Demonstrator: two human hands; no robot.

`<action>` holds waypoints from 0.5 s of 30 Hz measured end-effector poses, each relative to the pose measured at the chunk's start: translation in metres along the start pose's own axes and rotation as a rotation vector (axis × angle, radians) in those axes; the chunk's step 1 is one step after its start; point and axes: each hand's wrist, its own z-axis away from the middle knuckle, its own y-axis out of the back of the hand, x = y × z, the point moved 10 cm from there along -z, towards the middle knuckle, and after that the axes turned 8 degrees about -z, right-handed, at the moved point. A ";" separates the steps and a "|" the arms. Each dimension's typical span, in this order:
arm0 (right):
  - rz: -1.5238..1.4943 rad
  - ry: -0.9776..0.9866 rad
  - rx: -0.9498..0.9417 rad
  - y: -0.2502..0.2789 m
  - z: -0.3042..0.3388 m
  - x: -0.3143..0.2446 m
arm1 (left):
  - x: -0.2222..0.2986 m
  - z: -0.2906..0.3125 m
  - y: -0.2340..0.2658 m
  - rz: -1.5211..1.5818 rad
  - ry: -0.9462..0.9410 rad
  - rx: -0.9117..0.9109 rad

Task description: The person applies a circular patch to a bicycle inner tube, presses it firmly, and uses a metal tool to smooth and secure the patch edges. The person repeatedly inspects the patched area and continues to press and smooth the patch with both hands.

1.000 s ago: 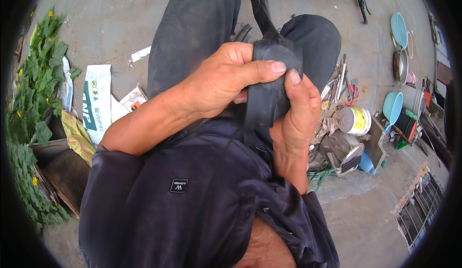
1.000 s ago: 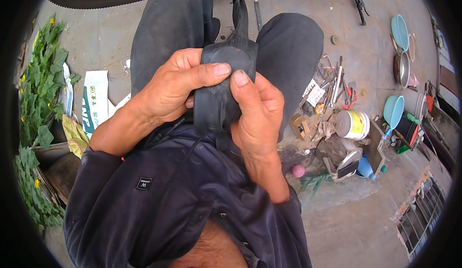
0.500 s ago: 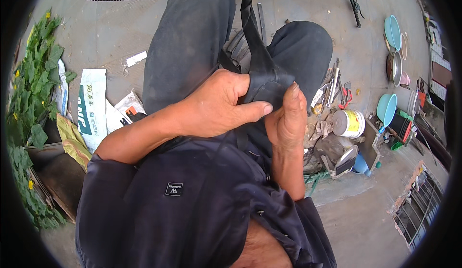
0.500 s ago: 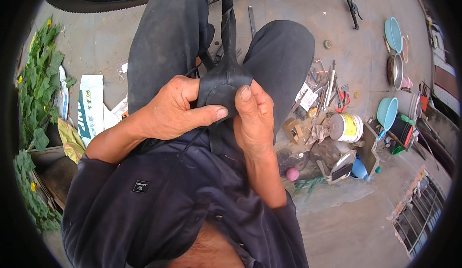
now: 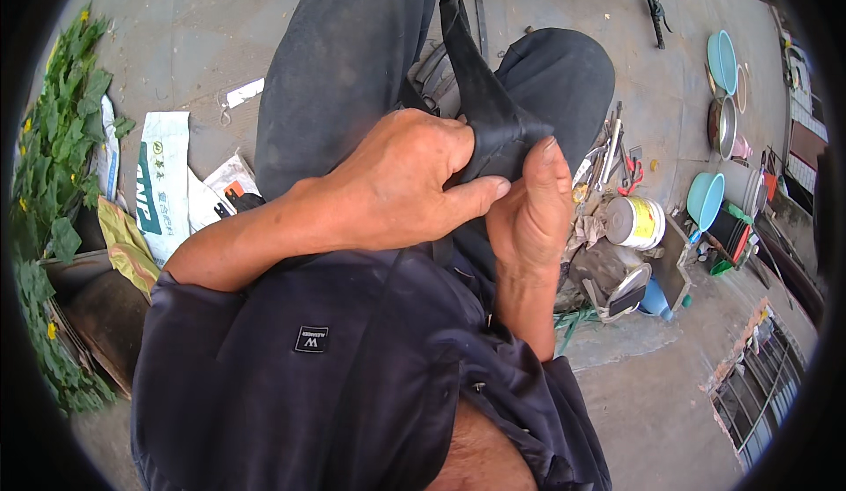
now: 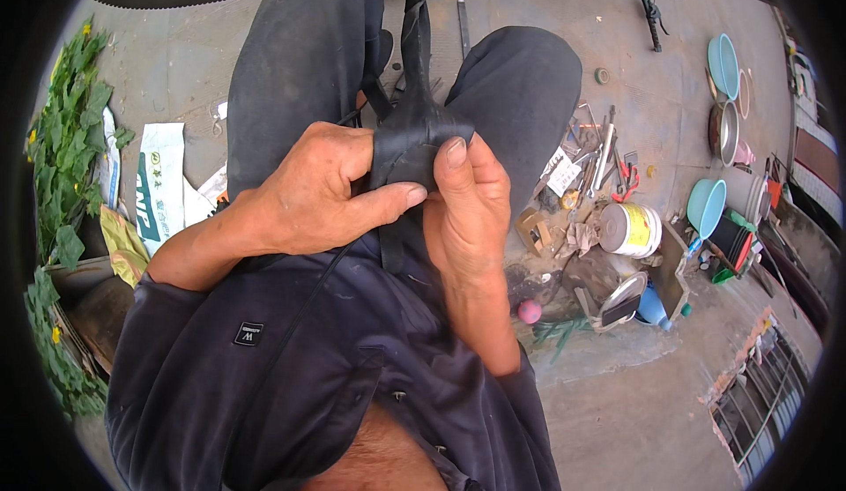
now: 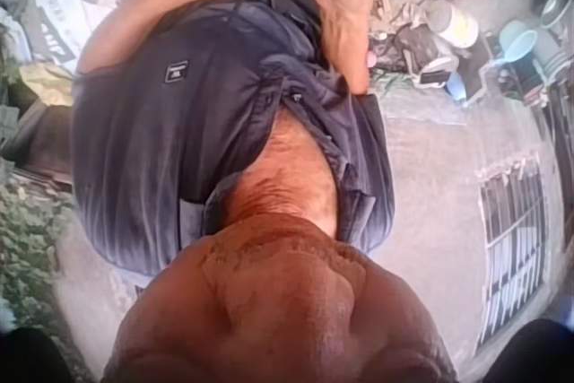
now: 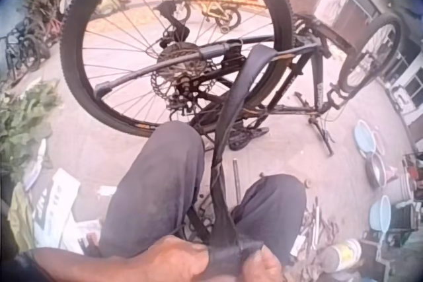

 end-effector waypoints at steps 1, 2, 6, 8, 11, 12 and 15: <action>0.018 0.023 -0.030 -0.002 0.001 -0.002 | 0.001 -0.001 0.001 -0.026 -0.009 0.014; 0.035 0.046 -0.060 -0.003 0.001 -0.003 | 0.003 -0.001 0.002 -0.051 -0.017 0.029; 0.098 0.024 -0.021 0.004 0.003 -0.002 | 0.014 0.000 0.003 -0.132 -0.124 0.050; 0.077 0.047 0.033 0.000 0.006 -0.004 | 0.022 0.001 0.003 -0.196 -0.201 0.056; -0.013 0.068 0.093 -0.002 0.011 -0.004 | 0.033 0.003 0.004 -0.271 -0.334 0.114; -0.052 0.067 0.087 -0.003 0.012 -0.002 | 0.034 0.002 0.003 -0.268 -0.367 0.149; -0.126 0.049 0.114 -0.002 0.013 0.003 | 0.037 0.005 0.001 -0.243 -0.468 0.207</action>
